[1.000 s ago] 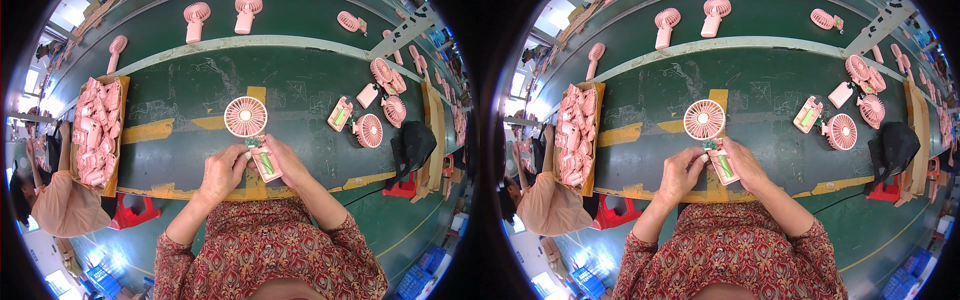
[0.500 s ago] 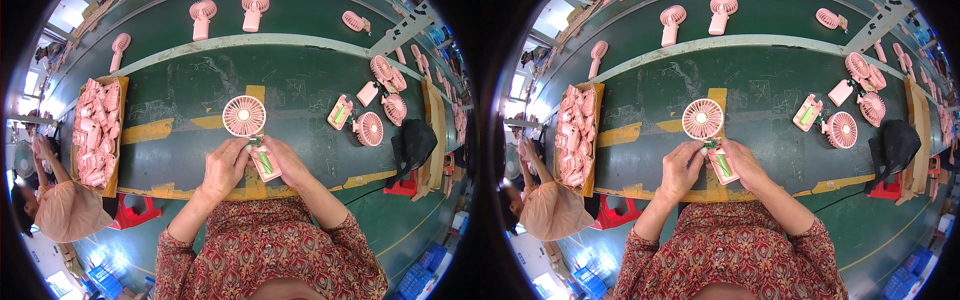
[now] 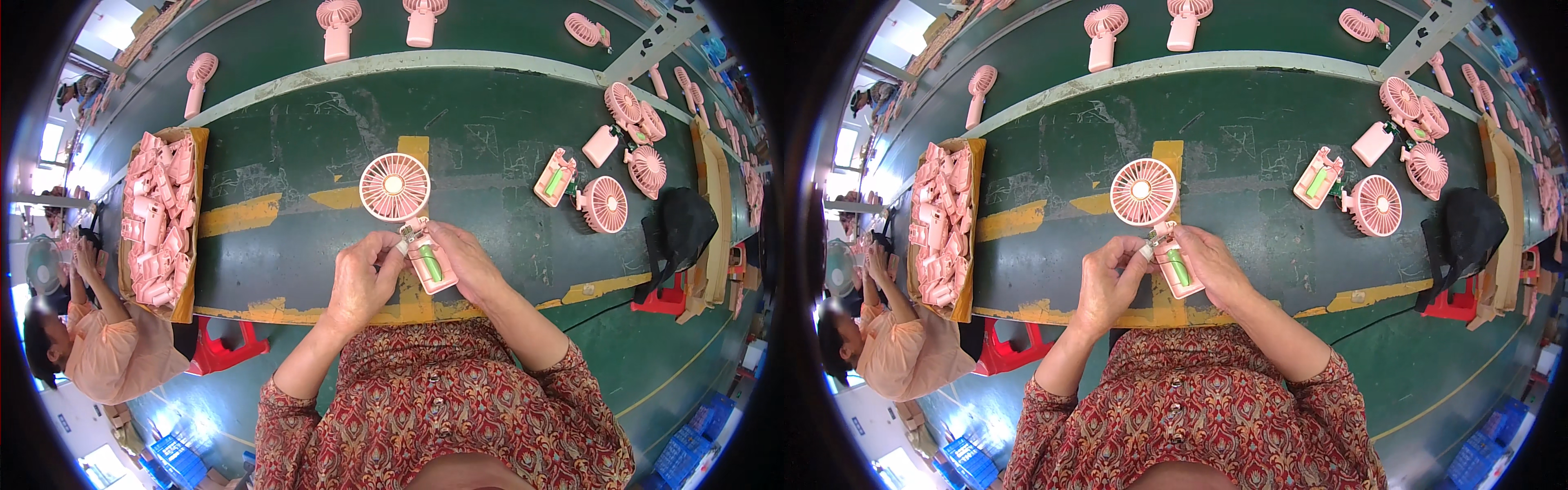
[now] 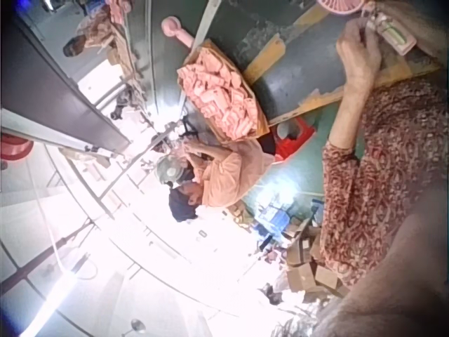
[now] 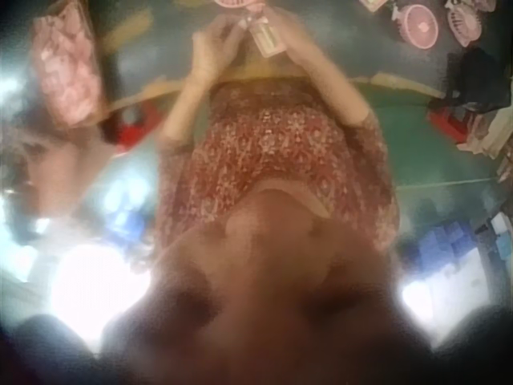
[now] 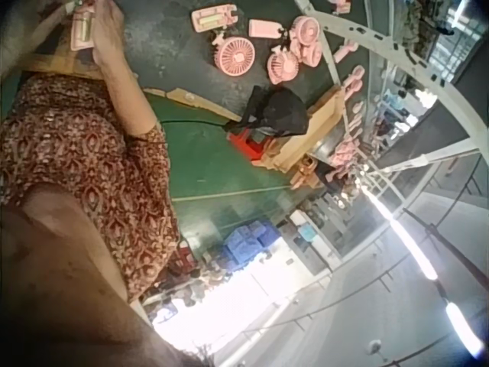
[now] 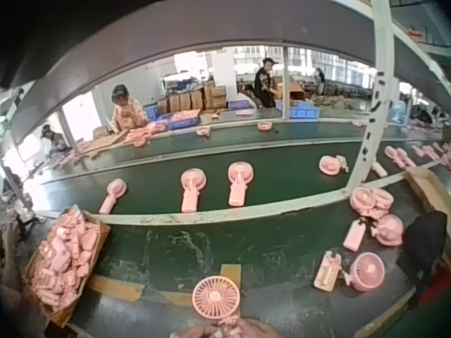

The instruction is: The person assembles handheld fans by connecting the fan heads to the handle housing and internal components, snapping the casing covers onto the handles, testing fan operation by pressing the power button, and placing the assembled fans onto the conveyor belt.

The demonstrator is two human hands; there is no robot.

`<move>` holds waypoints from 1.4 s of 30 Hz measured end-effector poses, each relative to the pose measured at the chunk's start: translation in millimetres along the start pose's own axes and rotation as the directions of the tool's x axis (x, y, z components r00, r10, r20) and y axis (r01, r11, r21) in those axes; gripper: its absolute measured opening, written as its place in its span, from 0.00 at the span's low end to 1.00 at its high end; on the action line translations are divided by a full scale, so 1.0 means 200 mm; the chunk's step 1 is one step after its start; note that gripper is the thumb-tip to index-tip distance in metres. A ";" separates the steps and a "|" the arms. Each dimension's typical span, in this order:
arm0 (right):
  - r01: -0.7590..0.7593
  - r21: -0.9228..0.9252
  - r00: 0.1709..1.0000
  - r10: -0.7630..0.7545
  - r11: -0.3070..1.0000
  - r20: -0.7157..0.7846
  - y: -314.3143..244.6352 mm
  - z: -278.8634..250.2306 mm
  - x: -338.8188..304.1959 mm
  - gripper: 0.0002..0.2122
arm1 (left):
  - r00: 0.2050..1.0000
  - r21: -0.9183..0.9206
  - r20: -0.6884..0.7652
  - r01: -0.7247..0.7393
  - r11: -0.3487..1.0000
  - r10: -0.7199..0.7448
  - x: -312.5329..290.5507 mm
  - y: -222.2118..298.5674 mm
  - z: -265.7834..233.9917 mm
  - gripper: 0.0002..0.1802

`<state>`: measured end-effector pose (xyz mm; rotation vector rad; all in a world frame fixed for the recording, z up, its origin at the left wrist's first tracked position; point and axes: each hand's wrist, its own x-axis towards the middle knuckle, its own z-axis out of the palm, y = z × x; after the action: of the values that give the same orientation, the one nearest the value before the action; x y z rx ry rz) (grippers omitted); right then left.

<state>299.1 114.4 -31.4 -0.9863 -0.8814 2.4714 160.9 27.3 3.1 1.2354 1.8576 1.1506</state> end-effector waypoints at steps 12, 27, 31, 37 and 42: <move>0.021 -0.035 1.000 -0.022 0.999 -0.019 0.02 -0.01 0.01 0.18 | 0.997 -0.027 -0.003 0.083 0.996 -0.084 0.01 -0.04 0.03 0.06; 0.041 -0.136 0.999 -0.045 0.990 -0.025 -0.01 0.02 -0.01 0.16 | 0.985 0.154 -0.068 -0.147 0.977 0.159 0.01 -0.01 0.05 0.06; 0.021 -0.104 1.000 -0.019 0.994 0.014 -0.03 0.02 -0.02 0.15 | 0.945 0.333 0.010 -0.313 0.890 0.328 0.01 0.00 0.03 0.13; 0.111 -0.273 0.982 -0.062 0.956 0.180 -0.02 -0.03 -0.02 0.15 | 0.911 0.445 0.063 -0.390 0.806 0.407 0.01 0.00 0.04 0.15; 0.129 -0.314 0.984 -0.083 0.941 0.157 -0.02 -0.01 -0.02 0.14 | 0.895 0.512 0.131 -0.429 0.745 0.426 0.02 0.02 0.03 0.18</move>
<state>304.1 115.8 -27.2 -0.8408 -1.3846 2.3735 166.4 34.7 3.3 2.0666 2.0195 0.8561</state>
